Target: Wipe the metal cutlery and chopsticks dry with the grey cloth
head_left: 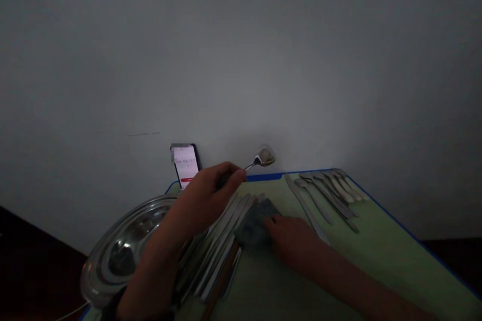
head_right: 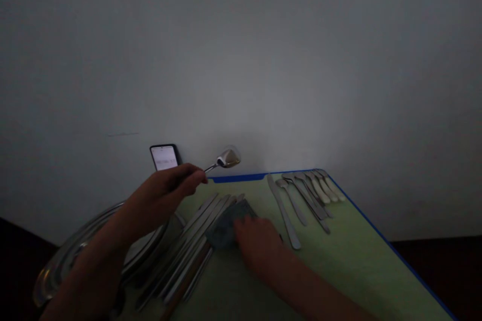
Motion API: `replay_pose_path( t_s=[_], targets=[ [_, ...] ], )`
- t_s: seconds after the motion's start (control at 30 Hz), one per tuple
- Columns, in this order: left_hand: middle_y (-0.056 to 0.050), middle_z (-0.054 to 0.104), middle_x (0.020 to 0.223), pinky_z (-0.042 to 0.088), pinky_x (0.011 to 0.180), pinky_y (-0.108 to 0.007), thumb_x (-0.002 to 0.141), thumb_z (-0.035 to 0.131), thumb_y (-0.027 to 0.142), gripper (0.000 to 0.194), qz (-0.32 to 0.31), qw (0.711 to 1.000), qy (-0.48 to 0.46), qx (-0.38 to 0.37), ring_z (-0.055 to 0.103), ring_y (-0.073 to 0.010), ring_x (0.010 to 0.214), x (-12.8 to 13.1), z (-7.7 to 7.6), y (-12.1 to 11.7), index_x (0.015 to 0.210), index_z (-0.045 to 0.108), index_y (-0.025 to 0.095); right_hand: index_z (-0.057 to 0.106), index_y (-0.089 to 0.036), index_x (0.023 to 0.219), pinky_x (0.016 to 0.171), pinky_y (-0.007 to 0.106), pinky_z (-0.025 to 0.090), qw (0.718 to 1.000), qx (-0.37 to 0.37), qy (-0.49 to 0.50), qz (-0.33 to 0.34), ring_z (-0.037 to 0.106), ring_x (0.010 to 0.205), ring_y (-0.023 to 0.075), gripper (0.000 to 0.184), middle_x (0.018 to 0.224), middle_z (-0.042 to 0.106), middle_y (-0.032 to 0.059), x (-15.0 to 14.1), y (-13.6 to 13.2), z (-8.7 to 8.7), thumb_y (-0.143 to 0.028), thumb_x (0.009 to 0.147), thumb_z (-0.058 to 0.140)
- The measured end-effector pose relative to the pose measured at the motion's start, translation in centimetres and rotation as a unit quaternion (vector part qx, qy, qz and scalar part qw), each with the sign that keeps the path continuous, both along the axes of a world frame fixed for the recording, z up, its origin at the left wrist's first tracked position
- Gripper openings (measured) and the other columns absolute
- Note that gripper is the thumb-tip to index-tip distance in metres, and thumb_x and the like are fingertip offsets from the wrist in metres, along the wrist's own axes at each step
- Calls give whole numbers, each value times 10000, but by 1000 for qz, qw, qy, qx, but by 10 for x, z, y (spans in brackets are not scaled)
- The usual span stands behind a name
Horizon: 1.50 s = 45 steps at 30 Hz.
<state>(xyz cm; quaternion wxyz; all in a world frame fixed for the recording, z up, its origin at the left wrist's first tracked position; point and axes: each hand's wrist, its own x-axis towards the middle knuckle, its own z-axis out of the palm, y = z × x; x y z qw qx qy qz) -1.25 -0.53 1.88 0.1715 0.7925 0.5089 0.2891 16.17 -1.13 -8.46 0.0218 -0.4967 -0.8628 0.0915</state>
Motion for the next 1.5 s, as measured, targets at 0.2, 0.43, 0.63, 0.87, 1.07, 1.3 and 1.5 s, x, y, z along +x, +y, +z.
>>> replay_pose_path(
  t_s=[0.2, 0.43, 0.63, 0.87, 1.07, 1.3, 1.5],
  targets=[
    [71, 389, 555, 293, 457, -199, 889, 395, 442, 341, -8, 997, -81, -3, 366, -80, 488, 0, 6, -7, 680, 474, 185, 580, -158, 876, 604, 297, 421, 960, -1, 249, -130, 604, 691, 192, 207, 793, 655, 87, 41, 31, 50, -229, 744, 436],
    [57, 449, 590, 330, 489, -216, 900, 363, 434, 300, 47, 998, -34, 24, 414, -101, 527, -4, 8, -11, 805, 529, 204, 582, -216, 786, 565, 272, 453, 758, -104, 631, -127, 570, 626, 150, 130, 721, 637, 5, 48, 37, 93, -245, 670, 532],
    [50, 514, 599, 344, 492, -219, 866, 443, 417, 252, 28, 999, 11, 24, 457, -105, 523, 1, 10, -11, 811, 548, 194, 623, -221, 773, 587, 249, 479, 695, -147, 699, -79, 597, 686, 144, 130, 762, 657, -2, 34, 29, 97, -227, 643, 622],
    [24, 608, 628, 360, 503, -226, 848, 468, 434, 282, 45, 997, 45, 48, 529, -118, 534, 2, 10, -8, 805, 608, 193, 632, -220, 929, 692, 346, 513, 660, -146, 736, -22, 636, 828, 213, 333, 846, 679, 33, 36, 30, 96, -479, 788, 478],
    [7, 658, 647, 378, 518, -238, 850, 465, 428, 294, 82, 991, 60, 82, 556, -121, 514, 2, 13, -10, 844, 649, 198, 633, -238, 911, 664, 302, 519, 682, -150, 715, -41, 640, 857, 198, 172, 871, 693, 16, 36, 33, 92, -293, 759, 574],
    [15, 635, 577, 344, 470, -217, 842, 469, 371, 260, 33, 989, 103, 104, 521, -96, 455, 9, 13, -14, 795, 647, 187, 580, -222, 1037, 768, 331, 540, 797, -77, 599, 23, 635, 899, 175, 351, 1059, 654, 37, 31, 28, 93, -273, 704, 681],
    [40, 568, 503, 309, 441, -208, 849, 462, 355, 251, 16, 987, 112, 112, 464, -77, 403, 16, 11, -14, 758, 613, 177, 616, -206, 930, 773, 333, 522, 833, 40, 551, 35, 619, 874, 173, 189, 912, 672, 10, 31, 31, 92, -260, 749, 633]
  ],
)
